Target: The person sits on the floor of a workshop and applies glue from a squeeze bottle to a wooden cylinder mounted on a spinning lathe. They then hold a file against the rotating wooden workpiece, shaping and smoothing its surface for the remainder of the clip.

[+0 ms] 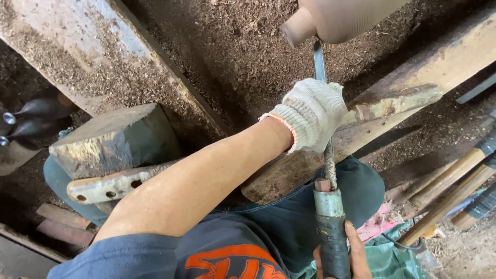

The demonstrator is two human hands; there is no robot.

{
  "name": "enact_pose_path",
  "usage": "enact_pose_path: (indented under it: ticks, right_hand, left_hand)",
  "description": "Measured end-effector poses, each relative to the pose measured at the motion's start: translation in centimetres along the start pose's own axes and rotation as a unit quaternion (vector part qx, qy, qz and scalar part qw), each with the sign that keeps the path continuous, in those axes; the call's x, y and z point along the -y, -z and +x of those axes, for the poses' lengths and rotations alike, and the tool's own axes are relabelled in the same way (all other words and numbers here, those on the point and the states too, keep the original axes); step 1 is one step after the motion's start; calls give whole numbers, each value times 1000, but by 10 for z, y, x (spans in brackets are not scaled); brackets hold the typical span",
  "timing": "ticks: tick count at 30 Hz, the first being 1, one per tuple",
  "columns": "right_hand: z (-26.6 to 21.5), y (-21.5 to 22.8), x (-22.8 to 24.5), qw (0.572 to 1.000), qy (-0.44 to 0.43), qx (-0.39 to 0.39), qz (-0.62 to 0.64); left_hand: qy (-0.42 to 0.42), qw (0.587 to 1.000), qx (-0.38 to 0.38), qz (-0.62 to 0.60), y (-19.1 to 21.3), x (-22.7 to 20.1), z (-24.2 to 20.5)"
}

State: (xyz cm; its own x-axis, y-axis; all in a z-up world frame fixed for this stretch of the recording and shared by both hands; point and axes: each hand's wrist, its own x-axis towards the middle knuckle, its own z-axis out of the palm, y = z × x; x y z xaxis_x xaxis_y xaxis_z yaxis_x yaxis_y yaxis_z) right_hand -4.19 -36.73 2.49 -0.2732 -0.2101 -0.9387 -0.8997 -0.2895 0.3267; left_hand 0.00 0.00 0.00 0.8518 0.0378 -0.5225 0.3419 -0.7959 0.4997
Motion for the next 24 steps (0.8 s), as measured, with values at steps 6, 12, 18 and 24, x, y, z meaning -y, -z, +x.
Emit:
enact_pose_path:
  ticks: [6, 12, 18, 24]
  right_hand:
    - [-1, -3, 0, 997, 43, 61, 7]
    - [25, 41, -17, 989, 107, 69, -71]
    - [42, 59, -15, 871, 332, 362, 13]
    - [32, 56, -19, 867, 362, 333, -84]
  left_hand:
    - [2, 1000, 8, 13, 7, -1, -1]
    - [17, 999, 23, 29, 8, -6, -4]
    - [16, 999, -9, 38, 2, -10, -6]
    - [18, 998, -33, 49, -2, -13, -6]
